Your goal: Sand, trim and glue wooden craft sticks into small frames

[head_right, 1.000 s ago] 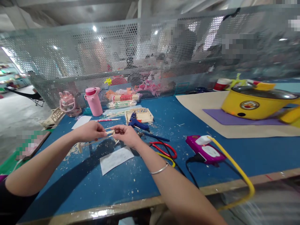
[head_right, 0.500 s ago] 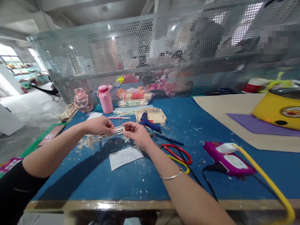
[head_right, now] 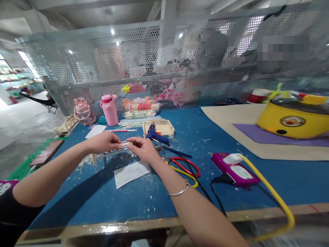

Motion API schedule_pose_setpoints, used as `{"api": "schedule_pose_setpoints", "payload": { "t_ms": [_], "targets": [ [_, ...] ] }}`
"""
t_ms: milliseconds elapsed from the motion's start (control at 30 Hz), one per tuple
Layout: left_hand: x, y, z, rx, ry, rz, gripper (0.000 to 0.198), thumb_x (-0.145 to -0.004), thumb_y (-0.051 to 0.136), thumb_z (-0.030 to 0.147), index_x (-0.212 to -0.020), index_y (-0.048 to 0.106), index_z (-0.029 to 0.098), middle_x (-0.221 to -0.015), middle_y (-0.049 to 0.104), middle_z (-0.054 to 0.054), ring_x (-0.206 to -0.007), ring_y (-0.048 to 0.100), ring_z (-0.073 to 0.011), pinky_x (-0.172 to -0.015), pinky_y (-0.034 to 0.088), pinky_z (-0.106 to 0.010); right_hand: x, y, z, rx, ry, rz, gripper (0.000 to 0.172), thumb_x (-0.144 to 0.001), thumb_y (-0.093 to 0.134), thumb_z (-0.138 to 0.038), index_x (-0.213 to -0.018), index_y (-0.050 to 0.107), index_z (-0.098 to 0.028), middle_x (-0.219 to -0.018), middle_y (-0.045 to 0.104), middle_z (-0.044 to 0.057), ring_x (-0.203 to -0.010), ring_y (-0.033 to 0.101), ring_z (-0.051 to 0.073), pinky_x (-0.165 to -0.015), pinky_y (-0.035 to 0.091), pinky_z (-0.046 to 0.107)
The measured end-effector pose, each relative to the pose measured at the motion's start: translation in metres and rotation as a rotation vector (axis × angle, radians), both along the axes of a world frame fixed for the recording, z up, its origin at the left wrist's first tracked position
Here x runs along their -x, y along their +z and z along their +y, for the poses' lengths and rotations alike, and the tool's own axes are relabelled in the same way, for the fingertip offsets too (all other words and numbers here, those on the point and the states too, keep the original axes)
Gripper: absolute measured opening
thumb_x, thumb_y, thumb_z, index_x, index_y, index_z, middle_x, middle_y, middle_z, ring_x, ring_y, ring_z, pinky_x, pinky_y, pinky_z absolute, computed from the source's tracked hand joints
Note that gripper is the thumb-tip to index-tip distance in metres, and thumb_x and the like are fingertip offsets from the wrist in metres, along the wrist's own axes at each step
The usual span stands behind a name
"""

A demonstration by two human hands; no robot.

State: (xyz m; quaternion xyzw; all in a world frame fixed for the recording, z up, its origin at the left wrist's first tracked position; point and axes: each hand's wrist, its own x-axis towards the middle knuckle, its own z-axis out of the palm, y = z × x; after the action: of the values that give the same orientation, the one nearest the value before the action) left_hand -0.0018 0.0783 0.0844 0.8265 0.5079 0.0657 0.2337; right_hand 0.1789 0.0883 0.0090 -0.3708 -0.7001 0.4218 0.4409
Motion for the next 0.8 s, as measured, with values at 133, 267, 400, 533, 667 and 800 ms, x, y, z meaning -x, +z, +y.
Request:
{"api": "schedule_pose_setpoints", "payload": {
  "t_ms": [133,267,400,533,667,800],
  "targets": [
    [-0.003,-0.006,0.001,-0.075,-0.008,-0.023,0.028,-0.076,0.050,0.038,-0.075,0.068,0.016,-0.059,0.059,0.001,-0.055,0.046,-0.0107,-0.051,0.031,-0.022,0.001,0.002,-0.001,0.019,0.008,0.002,0.030,-0.071,0.059,-0.040,-0.085,0.068,-0.015,-0.065,0.060,0.001,-0.056,0.048,0.011,-0.053,0.037,0.024],
    [0.007,-0.002,-0.003,-0.134,0.026,-0.146,0.032,-0.077,0.050,0.040,-0.092,0.067,0.017,-0.075,0.066,-0.002,-0.065,0.054,-0.0134,-0.059,0.038,-0.023,0.001,0.003,0.000,0.042,0.003,0.043,0.027,-0.070,0.061,-0.040,-0.081,0.065,-0.015,-0.065,0.060,-0.001,-0.057,0.049,0.011,-0.055,0.038,0.024],
    [0.039,-0.007,-0.019,-0.226,0.298,-0.473,0.040,-0.086,0.037,0.043,-0.101,0.063,0.016,-0.093,0.068,-0.007,-0.087,0.059,-0.0176,-0.081,0.042,-0.029,0.000,0.003,0.001,0.065,-0.016,0.057,0.028,-0.069,0.061,-0.040,-0.081,0.064,-0.015,-0.064,0.058,-0.001,-0.056,0.048,0.011,-0.055,0.038,0.024],
    [0.069,-0.037,-0.037,-0.233,0.363,-0.585,0.047,-0.086,0.033,0.050,-0.100,0.061,0.015,-0.108,0.063,-0.010,-0.104,0.054,-0.0223,-0.092,0.038,-0.036,0.001,0.002,0.000,0.062,-0.021,0.030,0.028,-0.070,0.061,-0.040,-0.083,0.065,-0.016,-0.065,0.059,-0.001,-0.057,0.049,0.011,-0.056,0.038,0.024],
    [0.076,-0.066,-0.043,-0.098,0.226,-0.654,0.033,-0.081,0.047,0.046,-0.086,0.059,0.016,-0.116,0.058,-0.011,-0.105,0.052,-0.0236,-0.091,0.040,-0.037,0.002,0.001,-0.001,0.066,-0.032,-0.002,0.028,-0.070,0.061,-0.040,-0.084,0.065,-0.016,-0.065,0.060,0.000,-0.059,0.050,0.012,-0.058,0.040,0.025],
    [0.071,-0.072,-0.042,0.016,0.237,-0.737,0.024,-0.078,0.055,0.041,-0.076,0.055,0.016,-0.121,0.054,-0.013,-0.104,0.053,-0.0228,-0.085,0.043,-0.035,0.003,0.000,-0.001,0.046,-0.062,-0.018,0.026,-0.071,0.060,-0.039,-0.084,0.066,-0.017,-0.066,0.060,0.000,-0.059,0.050,0.012,-0.058,0.041,0.025]
  ]
}}
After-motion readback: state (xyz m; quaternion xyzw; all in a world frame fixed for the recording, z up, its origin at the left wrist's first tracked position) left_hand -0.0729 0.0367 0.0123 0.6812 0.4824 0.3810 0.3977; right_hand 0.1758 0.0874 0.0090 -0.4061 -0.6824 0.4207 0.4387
